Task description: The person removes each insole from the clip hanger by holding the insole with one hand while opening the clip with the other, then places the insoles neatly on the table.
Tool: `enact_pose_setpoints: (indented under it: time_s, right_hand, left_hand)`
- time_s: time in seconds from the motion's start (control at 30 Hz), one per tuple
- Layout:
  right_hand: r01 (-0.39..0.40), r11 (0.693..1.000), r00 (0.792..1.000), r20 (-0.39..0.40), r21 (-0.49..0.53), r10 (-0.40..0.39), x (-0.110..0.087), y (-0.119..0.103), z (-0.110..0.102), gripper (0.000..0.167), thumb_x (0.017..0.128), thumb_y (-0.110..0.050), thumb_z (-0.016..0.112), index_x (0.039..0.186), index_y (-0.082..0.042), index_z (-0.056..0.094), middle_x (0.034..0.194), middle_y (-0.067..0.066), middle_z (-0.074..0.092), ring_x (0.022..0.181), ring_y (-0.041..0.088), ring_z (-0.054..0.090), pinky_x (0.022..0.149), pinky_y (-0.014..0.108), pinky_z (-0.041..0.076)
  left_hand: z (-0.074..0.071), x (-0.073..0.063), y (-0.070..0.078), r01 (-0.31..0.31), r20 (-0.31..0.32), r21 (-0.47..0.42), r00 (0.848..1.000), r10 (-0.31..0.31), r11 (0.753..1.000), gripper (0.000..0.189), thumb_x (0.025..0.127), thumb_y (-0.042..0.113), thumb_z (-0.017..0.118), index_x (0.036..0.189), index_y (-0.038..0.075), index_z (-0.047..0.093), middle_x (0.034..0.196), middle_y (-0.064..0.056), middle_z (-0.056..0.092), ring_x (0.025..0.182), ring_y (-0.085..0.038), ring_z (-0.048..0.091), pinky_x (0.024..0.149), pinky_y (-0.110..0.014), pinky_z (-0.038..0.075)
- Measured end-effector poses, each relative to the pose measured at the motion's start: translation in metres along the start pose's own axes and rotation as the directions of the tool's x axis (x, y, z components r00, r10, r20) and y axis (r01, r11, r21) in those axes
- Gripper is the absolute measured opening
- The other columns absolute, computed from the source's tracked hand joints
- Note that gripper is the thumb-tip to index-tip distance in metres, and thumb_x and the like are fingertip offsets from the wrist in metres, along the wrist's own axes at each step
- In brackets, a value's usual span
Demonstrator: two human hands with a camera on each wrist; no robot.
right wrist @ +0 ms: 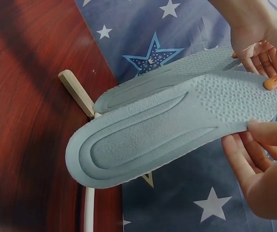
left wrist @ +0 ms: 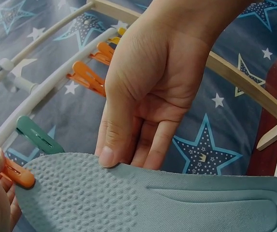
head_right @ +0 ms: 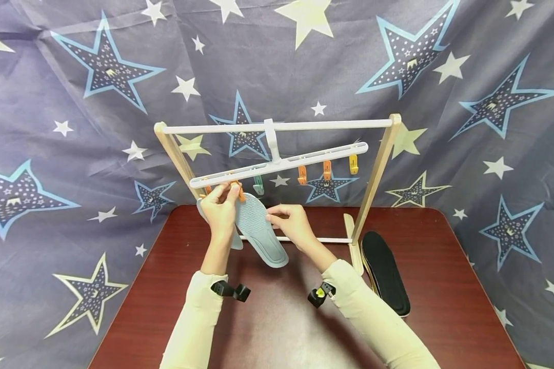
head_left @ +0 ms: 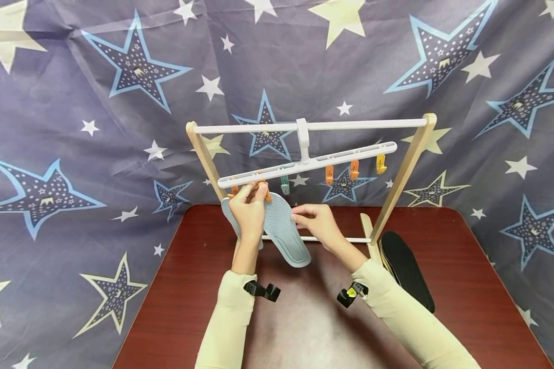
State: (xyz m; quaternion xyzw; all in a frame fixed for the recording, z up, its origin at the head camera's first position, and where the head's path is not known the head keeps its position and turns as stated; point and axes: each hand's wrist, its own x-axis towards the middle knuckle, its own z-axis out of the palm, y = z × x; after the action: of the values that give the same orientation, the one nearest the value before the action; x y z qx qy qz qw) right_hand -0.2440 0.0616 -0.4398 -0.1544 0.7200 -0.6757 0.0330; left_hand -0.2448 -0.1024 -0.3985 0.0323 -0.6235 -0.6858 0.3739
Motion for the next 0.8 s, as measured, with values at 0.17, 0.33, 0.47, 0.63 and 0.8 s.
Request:
enact_pose_setpoints:
  time_s: [0.17,0.33,0.47,0.63,0.8]
  right_hand:
    - [-0.002,1.000,1.000,-0.015,0.009,0.002,-0.0002,0.0041,-0.0022,0.020,0.092,0.003,0.070,0.109,0.014,0.072,0.110,0.033,0.071,0.081,0.022,0.076,0.074,0.034,0.065]
    - [0.000,1.000,1.000,-0.029,0.021,0.001,-0.0001,0.0070,-0.0040,0.021,0.092,0.004,0.070,0.109,0.015,0.071,0.109,0.033,0.071,0.080,0.022,0.076,0.077,0.042,0.064]
    - [-0.008,1.000,0.999,-0.042,0.026,0.010,-0.0008,0.0073,-0.0056,0.021,0.092,0.003,0.070,0.109,0.014,0.072,0.109,0.033,0.071,0.080,0.024,0.077,0.078,0.044,0.064]
    - [-0.018,1.000,0.999,-0.050,0.025,0.019,-0.0020,0.0069,-0.0073,0.022,0.092,0.002,0.071,0.110,0.014,0.072,0.109,0.033,0.071,0.081,0.028,0.077,0.079,0.046,0.064]
    - [-0.029,0.999,0.998,-0.057,0.023,0.030,-0.0065,0.0074,-0.0102,0.023,0.093,0.001,0.070,0.111,0.014,0.071,0.109,0.033,0.071,0.082,0.026,0.077,0.074,0.035,0.065]
  left_hand:
    - [0.0007,-0.0009,0.0022,0.014,0.005,-0.015,1.000,-0.014,1.000,0.014,0.084,-0.010,0.073,0.096,-0.019,0.072,0.091,-0.032,0.074,0.068,0.004,0.065,0.064,-0.010,0.054]
    - [0.0022,-0.0003,0.0010,0.017,-0.001,-0.013,1.000,-0.017,1.000,0.016,0.083,-0.011,0.073,0.096,-0.020,0.071,0.092,-0.035,0.072,0.068,0.005,0.064,0.064,-0.009,0.054]
    - [0.0025,-0.0002,0.0005,0.013,-0.001,-0.006,1.000,-0.013,1.000,0.015,0.083,-0.011,0.073,0.096,-0.020,0.071,0.092,-0.035,0.072,0.067,0.005,0.064,0.064,-0.009,0.053]
    - [0.0023,-0.0005,0.0025,0.021,0.006,-0.016,1.000,-0.021,1.000,0.016,0.083,-0.012,0.073,0.097,-0.019,0.072,0.093,-0.035,0.072,0.067,0.005,0.064,0.064,-0.009,0.053]
    - [0.0018,-0.0016,0.0022,0.031,0.006,-0.001,0.999,-0.031,1.000,0.016,0.083,-0.012,0.073,0.097,-0.020,0.071,0.093,-0.035,0.072,0.068,0.005,0.063,0.064,-0.008,0.053]
